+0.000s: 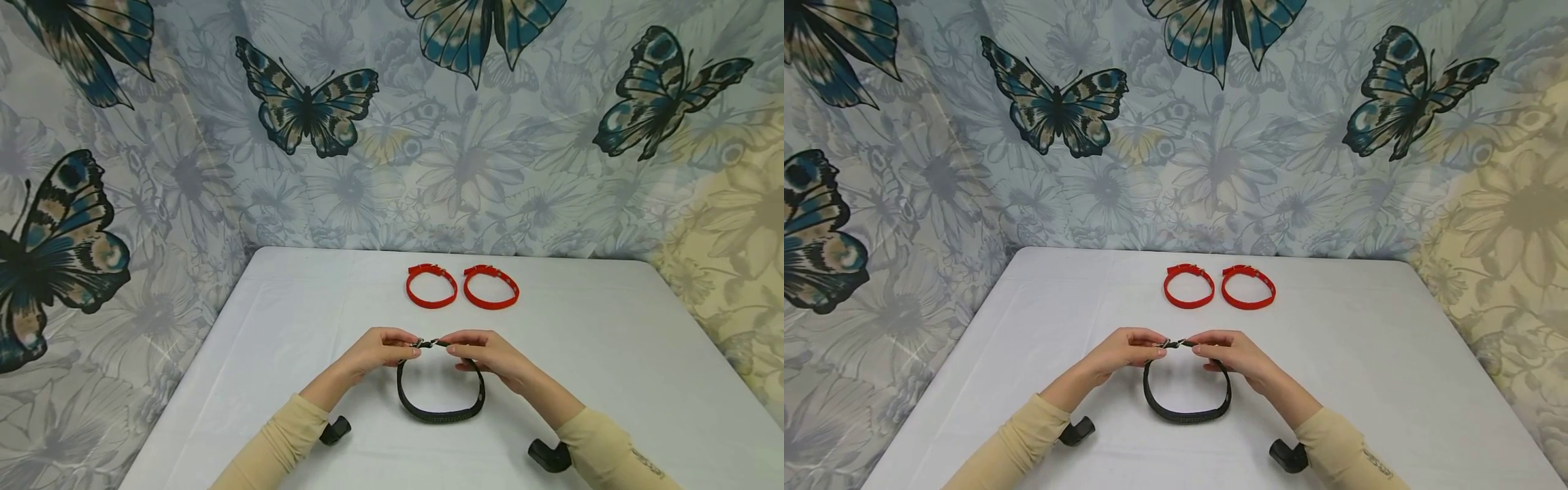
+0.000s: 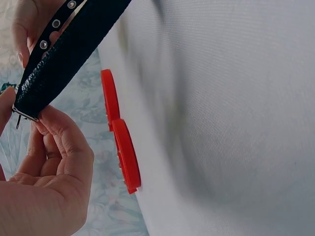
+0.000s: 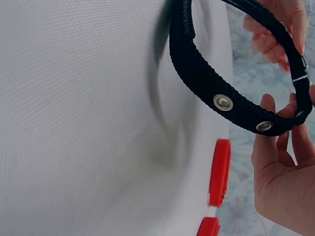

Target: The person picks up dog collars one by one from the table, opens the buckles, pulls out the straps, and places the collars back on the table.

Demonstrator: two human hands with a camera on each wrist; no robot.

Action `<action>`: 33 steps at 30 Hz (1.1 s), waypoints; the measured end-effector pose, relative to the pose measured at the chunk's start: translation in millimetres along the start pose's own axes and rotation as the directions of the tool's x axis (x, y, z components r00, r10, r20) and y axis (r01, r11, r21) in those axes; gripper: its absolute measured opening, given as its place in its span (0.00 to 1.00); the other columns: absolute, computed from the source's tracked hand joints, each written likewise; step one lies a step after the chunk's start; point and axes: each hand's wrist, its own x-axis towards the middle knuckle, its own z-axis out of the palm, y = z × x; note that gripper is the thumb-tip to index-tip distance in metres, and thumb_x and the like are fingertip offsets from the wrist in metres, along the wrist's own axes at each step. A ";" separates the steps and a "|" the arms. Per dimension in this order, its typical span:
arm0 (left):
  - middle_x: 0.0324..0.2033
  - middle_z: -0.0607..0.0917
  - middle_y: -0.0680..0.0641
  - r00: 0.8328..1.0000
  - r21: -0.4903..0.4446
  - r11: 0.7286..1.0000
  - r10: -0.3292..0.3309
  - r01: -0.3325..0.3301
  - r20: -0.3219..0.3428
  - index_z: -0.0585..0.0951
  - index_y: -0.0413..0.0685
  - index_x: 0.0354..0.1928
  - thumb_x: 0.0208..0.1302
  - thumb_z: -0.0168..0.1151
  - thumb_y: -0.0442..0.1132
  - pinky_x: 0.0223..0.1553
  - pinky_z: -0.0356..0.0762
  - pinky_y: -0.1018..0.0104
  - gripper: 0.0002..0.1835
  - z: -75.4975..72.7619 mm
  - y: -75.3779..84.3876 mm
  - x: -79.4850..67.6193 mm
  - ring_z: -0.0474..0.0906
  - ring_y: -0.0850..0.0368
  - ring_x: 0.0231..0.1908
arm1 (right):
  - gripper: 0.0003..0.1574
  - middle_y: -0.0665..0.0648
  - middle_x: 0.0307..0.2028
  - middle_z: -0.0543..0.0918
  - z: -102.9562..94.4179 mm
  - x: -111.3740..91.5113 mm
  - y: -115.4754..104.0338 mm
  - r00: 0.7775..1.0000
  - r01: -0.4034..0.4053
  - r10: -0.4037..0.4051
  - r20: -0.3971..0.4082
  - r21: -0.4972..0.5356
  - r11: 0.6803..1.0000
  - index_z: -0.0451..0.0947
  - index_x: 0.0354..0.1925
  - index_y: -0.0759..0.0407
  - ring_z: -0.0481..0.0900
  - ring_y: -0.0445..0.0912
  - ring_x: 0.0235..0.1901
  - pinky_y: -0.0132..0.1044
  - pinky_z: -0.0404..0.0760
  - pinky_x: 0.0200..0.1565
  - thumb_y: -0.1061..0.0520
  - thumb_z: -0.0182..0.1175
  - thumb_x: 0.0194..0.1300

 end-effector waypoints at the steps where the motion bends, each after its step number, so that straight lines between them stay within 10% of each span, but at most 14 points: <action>1: 0.35 0.84 0.52 1.000 0.000 1.000 0.003 -0.003 -0.001 0.85 0.47 0.48 0.57 0.72 0.45 0.41 0.79 0.64 0.17 -0.1 -0.4 0.2 0.81 0.49 0.42 | 0.24 0.61 0.50 0.80 -0.5 -0.3 0.2 1.000 0.000 0.000 -0.001 -0.002 1.000 0.81 0.55 0.58 0.72 0.56 0.48 0.42 0.82 0.47 0.48 0.65 0.65; 23: 0.38 0.84 0.50 0.994 -0.113 0.992 0.049 -0.061 -0.102 0.81 0.39 0.50 0.58 0.71 0.38 0.43 0.82 0.60 0.20 -12.8 -0.3 -1.5 0.82 0.58 0.39 | 0.29 0.61 0.48 0.83 -19.5 -8.7 -4.2 0.987 0.034 -0.035 -0.155 -0.010 0.999 0.79 0.56 0.63 0.80 0.56 0.49 0.43 0.78 0.52 0.48 0.67 0.62; 33: 0.36 0.80 0.49 0.962 -0.181 0.970 0.116 -0.163 -0.247 0.79 0.38 0.50 0.57 0.69 0.33 0.40 0.83 0.62 0.18 -21.8 1.5 1.3 0.80 0.60 0.36 | 0.32 0.48 0.45 0.84 -36.5 -11.7 -5.6 0.937 0.107 -0.114 -0.331 -0.040 0.993 0.77 0.58 0.62 0.75 0.43 0.51 0.50 0.67 0.60 0.44 0.67 0.62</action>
